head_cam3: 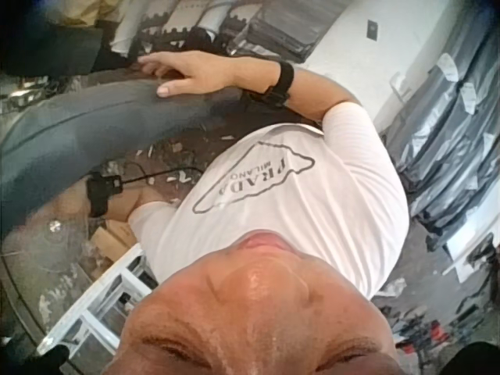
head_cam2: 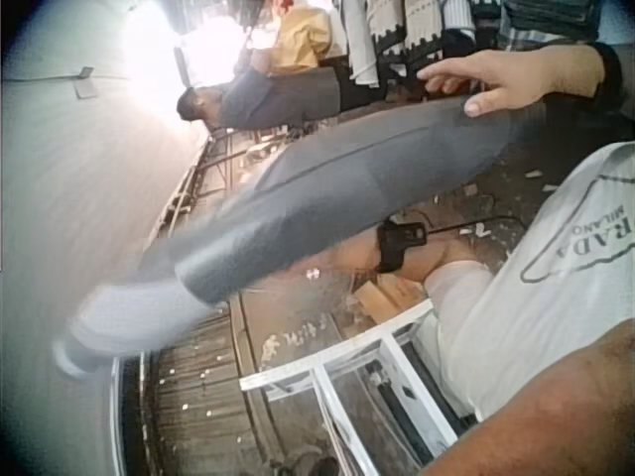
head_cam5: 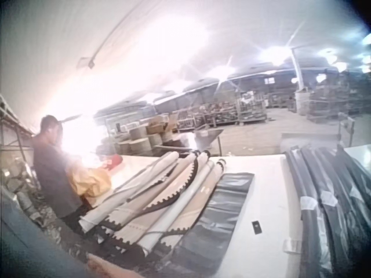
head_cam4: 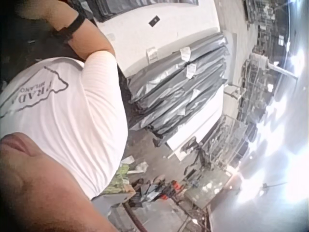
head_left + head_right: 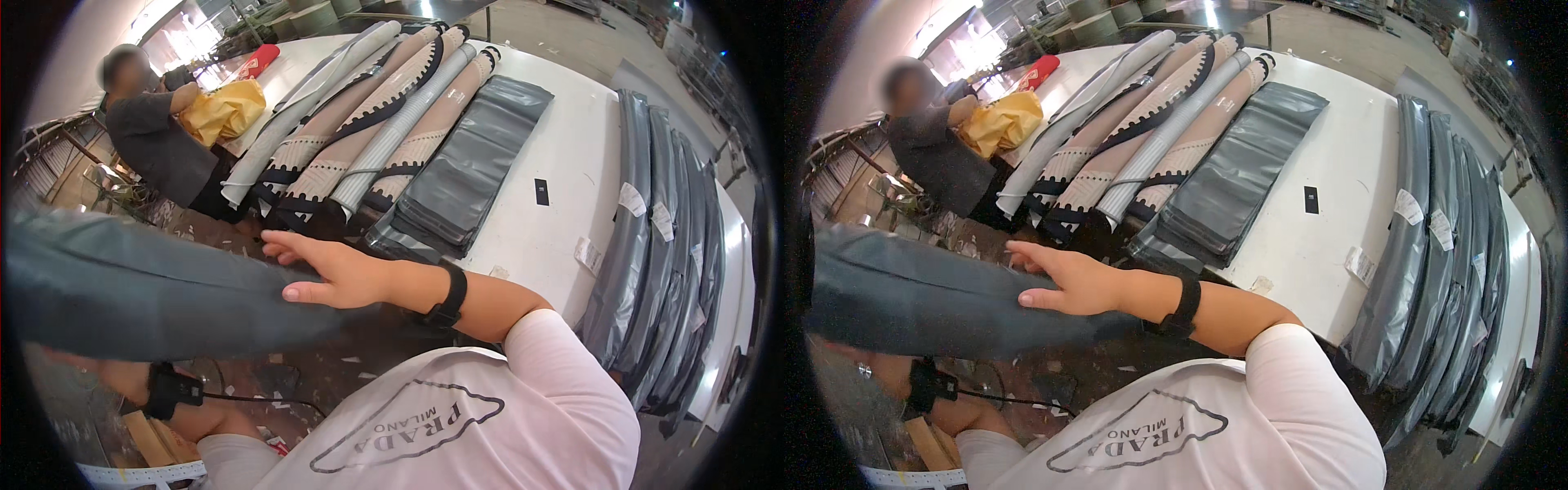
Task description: Wrapping long cylindrical products in grey plastic sleeves and applying adhesive labels.
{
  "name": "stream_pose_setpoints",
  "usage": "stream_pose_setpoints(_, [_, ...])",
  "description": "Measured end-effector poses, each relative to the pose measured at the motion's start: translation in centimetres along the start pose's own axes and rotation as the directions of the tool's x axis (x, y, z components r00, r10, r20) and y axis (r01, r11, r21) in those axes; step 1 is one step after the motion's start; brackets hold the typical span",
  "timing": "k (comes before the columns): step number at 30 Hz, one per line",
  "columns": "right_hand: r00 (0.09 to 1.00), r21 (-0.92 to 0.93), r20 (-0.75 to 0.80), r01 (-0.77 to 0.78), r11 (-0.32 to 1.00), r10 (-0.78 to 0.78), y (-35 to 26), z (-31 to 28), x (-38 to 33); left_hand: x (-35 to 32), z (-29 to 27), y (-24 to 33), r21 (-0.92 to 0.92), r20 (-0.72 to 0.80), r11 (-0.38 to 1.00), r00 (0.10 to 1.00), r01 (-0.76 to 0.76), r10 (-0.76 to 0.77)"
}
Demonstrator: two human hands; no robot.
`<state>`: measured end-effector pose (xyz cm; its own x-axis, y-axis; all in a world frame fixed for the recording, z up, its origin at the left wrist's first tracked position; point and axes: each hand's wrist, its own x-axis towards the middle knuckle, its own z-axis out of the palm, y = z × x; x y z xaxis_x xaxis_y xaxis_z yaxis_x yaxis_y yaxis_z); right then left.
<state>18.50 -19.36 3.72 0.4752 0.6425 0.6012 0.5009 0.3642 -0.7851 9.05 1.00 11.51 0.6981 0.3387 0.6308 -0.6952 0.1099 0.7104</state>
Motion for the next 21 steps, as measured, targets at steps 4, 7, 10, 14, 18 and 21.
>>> stream_pose_setpoints(4, [0.990, 0.144, -0.128, 0.072, 0.987, -0.054, -0.3, 0.0, -0.2, -0.3, -0.9, -1.5, -0.047, 0.280, 0.951, 0.918, 0.306, -0.282])
stream_pose_setpoints(7, [0.983, 0.236, -0.063, -0.153, 0.960, 0.172, 3.9, -2.4, -3.6, -1.2, 7.9, -4.3, 0.301, 0.043, 0.661, 0.683, 0.687, -0.729])
stream_pose_setpoints(10, [0.945, 0.309, -0.045, -0.295, 0.904, 0.324, 6.4, -1.0, -9.0, -3.5, 1.5, -11.6, 0.263, 0.430, 0.496, 0.360, 0.828, -0.828])
stream_pose_setpoints(14, [0.785, 0.232, 0.174, -0.620, 0.750, 0.595, 8.7, -1.9, -15.2, -8.4, 0.2, -14.8, 0.215, 0.436, 0.147, 0.039, 0.966, -0.899])
stream_pose_setpoints(18, [0.748, -0.470, -0.170, -0.634, 0.615, 0.641, 13.6, -10.2, -16.7, -11.0, -1.3, -13.9, 0.246, 0.295, -0.102, -0.175, 0.964, -0.939])
stream_pose_setpoints(21, [0.597, -0.516, -0.671, -0.802, 0.300, 0.440, 17.5, -15.1, -16.5, -14.0, -2.6, -12.5, 0.214, 0.304, -0.074, -0.138, 0.974, -0.943])
